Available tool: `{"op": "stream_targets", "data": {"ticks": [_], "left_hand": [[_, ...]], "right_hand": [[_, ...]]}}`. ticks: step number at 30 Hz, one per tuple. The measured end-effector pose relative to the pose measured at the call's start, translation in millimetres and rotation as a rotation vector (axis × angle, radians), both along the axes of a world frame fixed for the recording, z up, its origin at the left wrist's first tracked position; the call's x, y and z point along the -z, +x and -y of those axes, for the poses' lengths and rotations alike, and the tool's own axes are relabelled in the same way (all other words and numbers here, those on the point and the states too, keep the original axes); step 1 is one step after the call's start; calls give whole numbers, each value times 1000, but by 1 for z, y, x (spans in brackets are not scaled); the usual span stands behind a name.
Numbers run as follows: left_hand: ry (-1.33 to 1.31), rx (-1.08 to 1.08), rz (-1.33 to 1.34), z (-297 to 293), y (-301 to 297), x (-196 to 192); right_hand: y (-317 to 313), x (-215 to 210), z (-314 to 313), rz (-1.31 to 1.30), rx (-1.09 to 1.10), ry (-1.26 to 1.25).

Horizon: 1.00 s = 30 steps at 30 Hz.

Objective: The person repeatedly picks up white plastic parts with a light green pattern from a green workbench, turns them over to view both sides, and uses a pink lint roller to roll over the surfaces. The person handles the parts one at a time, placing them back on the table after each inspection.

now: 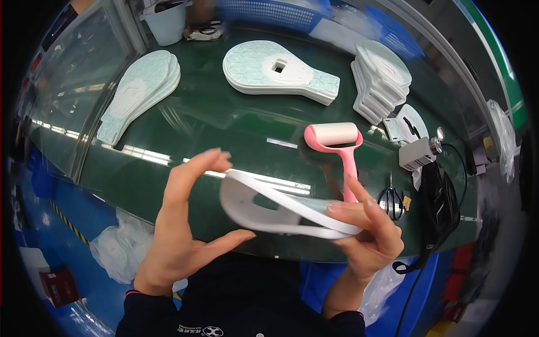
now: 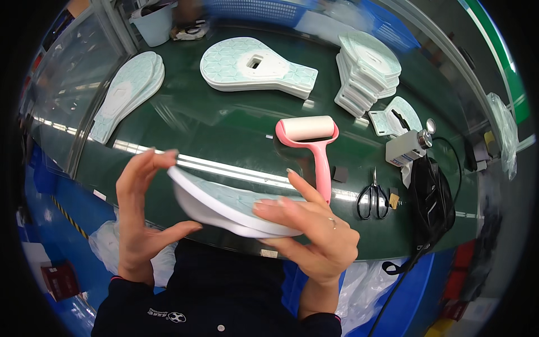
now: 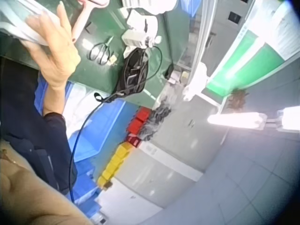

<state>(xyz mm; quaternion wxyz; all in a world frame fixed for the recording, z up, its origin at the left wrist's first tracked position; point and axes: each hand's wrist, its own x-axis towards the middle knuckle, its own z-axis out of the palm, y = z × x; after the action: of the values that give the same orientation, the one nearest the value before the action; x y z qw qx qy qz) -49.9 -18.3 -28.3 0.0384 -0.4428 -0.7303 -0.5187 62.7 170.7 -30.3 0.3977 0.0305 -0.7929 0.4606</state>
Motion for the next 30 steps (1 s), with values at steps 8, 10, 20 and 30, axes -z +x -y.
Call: {"op": "stream_targets", "data": {"ticks": [8, 10, 20, 30], "left_hand": [[-124, 182, -173, -25, 2, -9], [-32, 134, -109, -20, -2, -7], [505, 222, 409, -9, 9, 11], [186, 284, 213, 1, 13, 7]], "right_hand": [[0, -5, 12, 3, -64, 306], [3, 0, 5, -47, 141, 239], [23, 24, 23, 210, 63, -786], [26, 12, 32, -115, 300, -744]]}}
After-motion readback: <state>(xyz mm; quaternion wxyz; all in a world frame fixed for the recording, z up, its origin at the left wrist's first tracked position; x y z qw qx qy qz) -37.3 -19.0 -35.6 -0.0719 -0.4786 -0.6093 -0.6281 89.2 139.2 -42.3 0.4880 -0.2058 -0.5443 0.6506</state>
